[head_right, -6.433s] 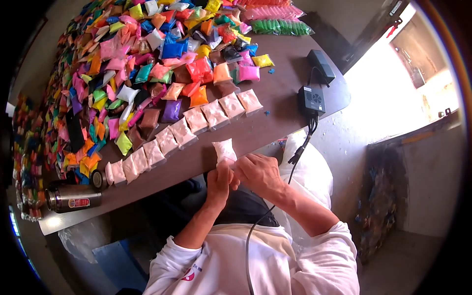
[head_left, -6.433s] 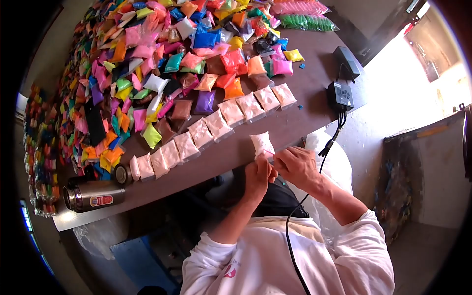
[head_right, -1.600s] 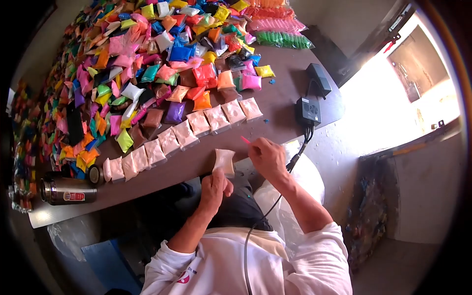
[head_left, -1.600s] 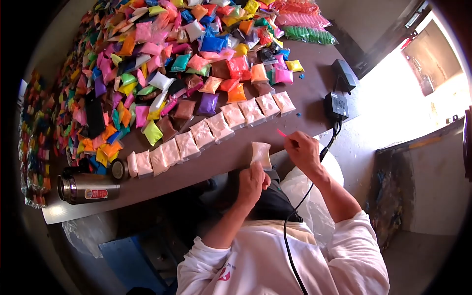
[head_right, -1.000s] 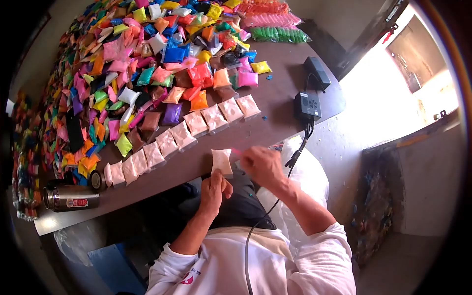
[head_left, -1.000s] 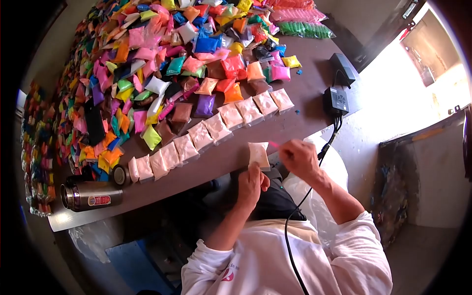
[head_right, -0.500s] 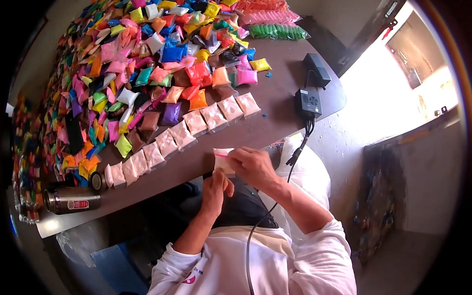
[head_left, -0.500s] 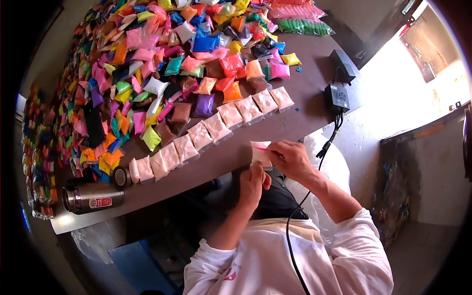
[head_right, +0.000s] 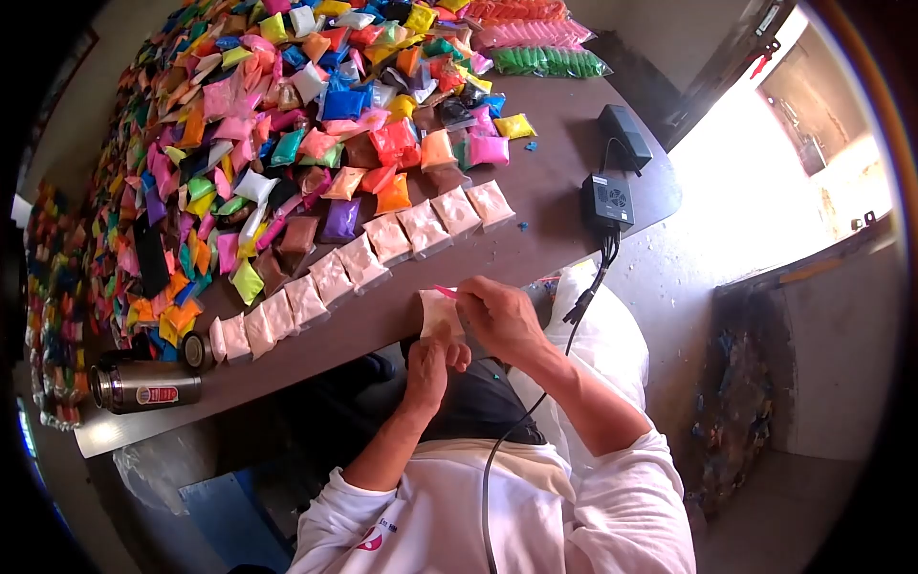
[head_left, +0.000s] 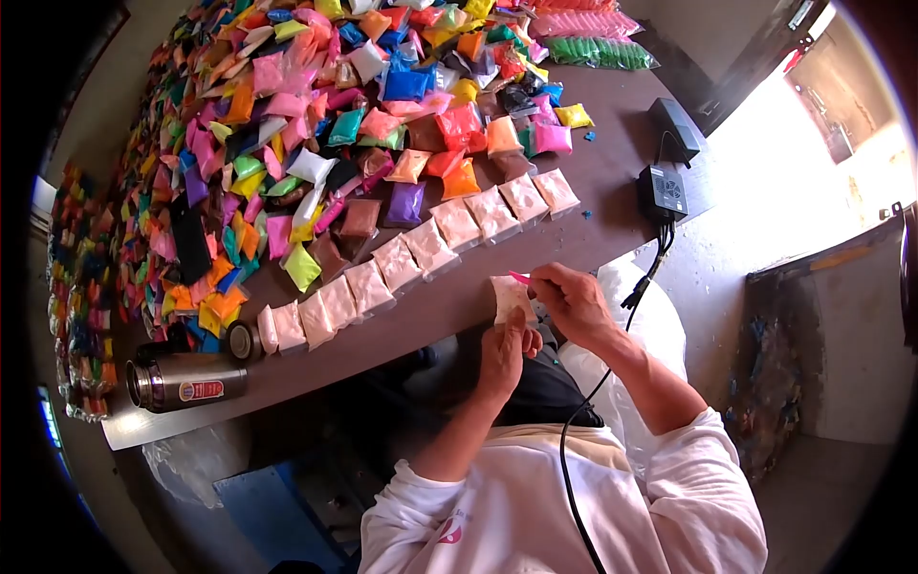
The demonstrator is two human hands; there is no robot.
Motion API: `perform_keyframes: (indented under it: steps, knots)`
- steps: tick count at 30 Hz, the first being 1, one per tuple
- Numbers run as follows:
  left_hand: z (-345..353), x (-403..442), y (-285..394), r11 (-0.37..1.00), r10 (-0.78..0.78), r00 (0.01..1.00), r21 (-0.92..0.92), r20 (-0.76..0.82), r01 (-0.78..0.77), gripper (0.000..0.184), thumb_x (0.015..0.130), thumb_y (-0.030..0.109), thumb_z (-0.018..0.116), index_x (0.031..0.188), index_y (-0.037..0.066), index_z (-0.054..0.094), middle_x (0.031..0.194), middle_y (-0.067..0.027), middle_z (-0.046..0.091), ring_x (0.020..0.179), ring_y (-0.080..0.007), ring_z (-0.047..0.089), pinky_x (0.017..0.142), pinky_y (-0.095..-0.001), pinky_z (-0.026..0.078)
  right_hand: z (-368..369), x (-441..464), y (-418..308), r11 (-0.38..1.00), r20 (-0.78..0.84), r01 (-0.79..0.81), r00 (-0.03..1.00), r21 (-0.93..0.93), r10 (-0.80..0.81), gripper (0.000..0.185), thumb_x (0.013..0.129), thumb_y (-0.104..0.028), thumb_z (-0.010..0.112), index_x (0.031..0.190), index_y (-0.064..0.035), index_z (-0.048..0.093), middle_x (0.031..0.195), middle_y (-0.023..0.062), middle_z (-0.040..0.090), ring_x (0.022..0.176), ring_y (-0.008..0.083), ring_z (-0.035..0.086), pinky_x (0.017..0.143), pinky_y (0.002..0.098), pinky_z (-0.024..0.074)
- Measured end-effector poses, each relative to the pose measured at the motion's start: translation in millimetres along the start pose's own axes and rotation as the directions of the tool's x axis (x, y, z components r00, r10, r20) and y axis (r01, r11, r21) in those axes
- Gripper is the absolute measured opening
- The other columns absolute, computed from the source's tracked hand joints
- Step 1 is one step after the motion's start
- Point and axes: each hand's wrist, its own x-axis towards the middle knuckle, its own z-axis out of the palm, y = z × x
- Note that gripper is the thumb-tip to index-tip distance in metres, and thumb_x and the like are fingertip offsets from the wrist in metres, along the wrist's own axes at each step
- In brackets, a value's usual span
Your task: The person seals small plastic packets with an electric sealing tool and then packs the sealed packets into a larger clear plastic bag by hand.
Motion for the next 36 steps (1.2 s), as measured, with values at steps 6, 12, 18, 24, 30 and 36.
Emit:
perform_keyframes:
  steps: [6,12,18,24,30,36]
  knots:
    - [-3.9,2.7,0.1,0.997,0.019,0.999,0.071,0.025,-0.021,0.054,0.102,0.05,0.048,0.064,0.012,0.046,0.058,-0.0026,0.051,0.055,-0.0119,0.052,0.052,-0.0253,0.04,-2.0,-11.0,-8.7,0.924,0.089,0.293,0.956,-0.245,-0.28,0.006,0.088,-0.006,0.065,0.086,-0.0043,0.059,0.071,0.0129,0.059,0.063,0.032,0.062,0.058,0.0385,0.0512]
    - [0.2,-1.9,10.1,0.99,0.022,1.0,0.14,-0.016,-0.02,0.057,0.103,0.048,0.046,0.059,0.013,0.042,0.054,-0.0035,0.05,0.052,-0.0126,0.051,0.05,-0.0255,0.041,-3.5,3.4,24.2,0.873,-0.037,0.237,0.96,-0.426,-0.279,0.01,0.083,-0.008,0.068,0.082,-0.0058,0.058,0.073,0.0114,0.062,0.064,0.0295,0.065,0.054,0.0374,0.0508]
    - [-9.5,-2.7,0.2,0.995,-0.018,1.0,0.101,-0.022,0.02,0.059,0.104,0.049,0.045,0.061,0.008,0.044,0.056,-0.0053,0.053,0.05,-0.0116,0.051,0.047,-0.0249,0.039,-9.5,-8.0,1.1,0.888,0.033,0.319,0.944,-0.332,-0.327,0.007,0.084,-0.003,0.065,0.082,-0.0048,0.059,0.067,0.0105,0.06,0.059,0.0275,0.062,0.051,0.0361,0.049]
    - [0.9,-4.1,15.5,0.991,-0.064,0.995,0.112,-0.071,0.071,0.056,0.102,0.052,0.047,0.063,0.012,0.044,0.055,-0.005,0.051,0.05,-0.0137,0.05,0.048,-0.0261,0.04,2.9,-10.5,6.3,0.859,0.068,0.306,0.95,-0.411,-0.306,0.011,0.086,-0.006,0.067,0.083,-0.0059,0.056,0.071,0.0103,0.061,0.059,0.0271,0.062,0.05,0.0364,0.0483]
    - [-6.6,-4.4,9.2,0.998,0.015,1.0,0.061,-0.016,-0.014,0.054,0.102,0.051,0.048,0.065,0.011,0.045,0.056,-0.004,0.051,0.05,-0.0131,0.05,0.048,-0.0257,0.04,-4.5,-9.8,-6.7,0.845,-0.08,0.288,0.93,-0.45,-0.359,0.012,0.08,-0.004,0.071,0.08,-0.0066,0.059,0.066,0.0073,0.061,0.058,0.0249,0.062,0.05,0.0343,0.0478]
    - [0.6,-2.1,12.8,0.995,-0.052,0.995,0.079,-0.083,0.058,0.053,0.101,0.052,0.049,0.069,0.01,0.051,0.055,-0.0022,0.051,0.049,-0.0123,0.05,0.047,-0.0252,0.04,0.4,-8.5,-1.0,0.794,0.085,0.353,0.929,-0.495,-0.359,0.016,0.081,-0.007,0.069,0.075,-0.0075,0.054,0.065,0.0077,0.059,0.058,0.0262,0.062,0.05,0.0355,0.0493]
